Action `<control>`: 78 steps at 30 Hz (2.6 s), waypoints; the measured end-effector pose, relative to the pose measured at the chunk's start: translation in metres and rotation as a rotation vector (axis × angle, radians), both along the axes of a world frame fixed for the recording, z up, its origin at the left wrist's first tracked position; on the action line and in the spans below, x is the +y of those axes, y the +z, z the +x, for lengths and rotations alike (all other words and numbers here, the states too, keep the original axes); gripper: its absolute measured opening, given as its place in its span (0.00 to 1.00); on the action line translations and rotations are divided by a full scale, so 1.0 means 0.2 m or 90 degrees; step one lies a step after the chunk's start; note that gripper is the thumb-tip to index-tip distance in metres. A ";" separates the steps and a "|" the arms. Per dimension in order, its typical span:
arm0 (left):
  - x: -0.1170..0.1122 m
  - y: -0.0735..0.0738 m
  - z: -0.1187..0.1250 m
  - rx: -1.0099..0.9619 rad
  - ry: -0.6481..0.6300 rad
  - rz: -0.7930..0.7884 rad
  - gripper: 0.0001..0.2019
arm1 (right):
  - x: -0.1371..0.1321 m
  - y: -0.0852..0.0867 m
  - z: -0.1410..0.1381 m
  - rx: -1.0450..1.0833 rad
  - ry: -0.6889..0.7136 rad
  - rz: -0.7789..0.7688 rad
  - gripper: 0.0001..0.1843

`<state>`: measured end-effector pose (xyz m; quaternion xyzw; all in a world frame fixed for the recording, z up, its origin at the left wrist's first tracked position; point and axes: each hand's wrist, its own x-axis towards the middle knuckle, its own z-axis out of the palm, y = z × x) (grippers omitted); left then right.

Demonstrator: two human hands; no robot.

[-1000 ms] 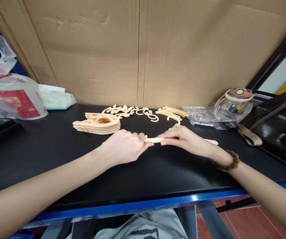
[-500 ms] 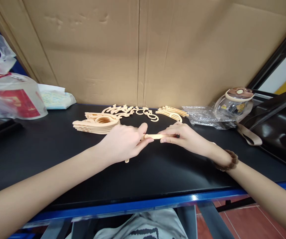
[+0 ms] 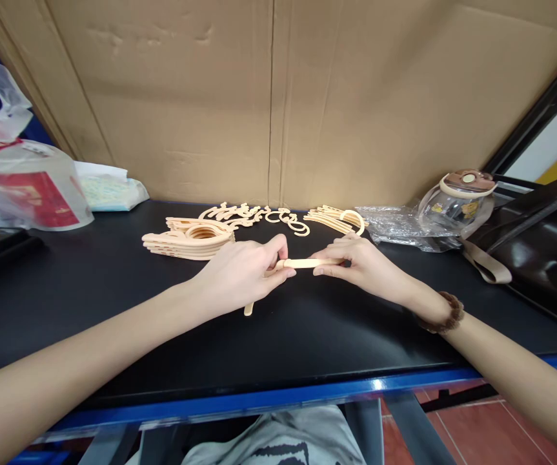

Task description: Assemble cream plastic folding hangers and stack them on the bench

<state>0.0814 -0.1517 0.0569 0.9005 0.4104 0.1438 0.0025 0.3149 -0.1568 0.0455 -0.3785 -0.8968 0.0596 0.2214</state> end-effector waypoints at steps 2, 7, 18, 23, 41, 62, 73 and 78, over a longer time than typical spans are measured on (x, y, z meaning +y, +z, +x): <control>0.00 0.01 -0.01 0.001 -0.003 0.009 0.07 | 0.00 0.00 0.00 -0.009 -0.011 0.006 0.15; 0.04 0.03 -0.04 -0.046 -0.013 0.009 0.07 | 0.05 0.01 0.06 -0.048 -0.034 0.091 0.12; 0.10 0.03 -0.08 -0.063 -0.188 0.093 0.08 | 0.10 0.04 0.18 -0.030 -0.112 0.179 0.09; 0.10 0.01 -0.07 -0.114 -0.167 0.019 0.15 | 0.08 0.01 0.16 -0.033 -0.112 0.156 0.11; 0.13 -0.02 -0.07 0.051 -0.206 0.137 0.13 | 0.02 0.00 0.05 -0.032 -0.093 0.188 0.11; 0.18 -0.02 -0.10 -0.019 -0.252 0.163 0.12 | 0.00 -0.02 0.00 -0.090 0.024 0.082 0.13; 0.16 -0.02 -0.10 0.118 -0.240 0.139 0.24 | 0.00 -0.04 -0.04 -0.107 0.035 0.091 0.12; 0.15 0.01 -0.11 0.167 -0.203 0.171 0.24 | -0.02 -0.05 -0.05 -0.077 -0.039 0.187 0.14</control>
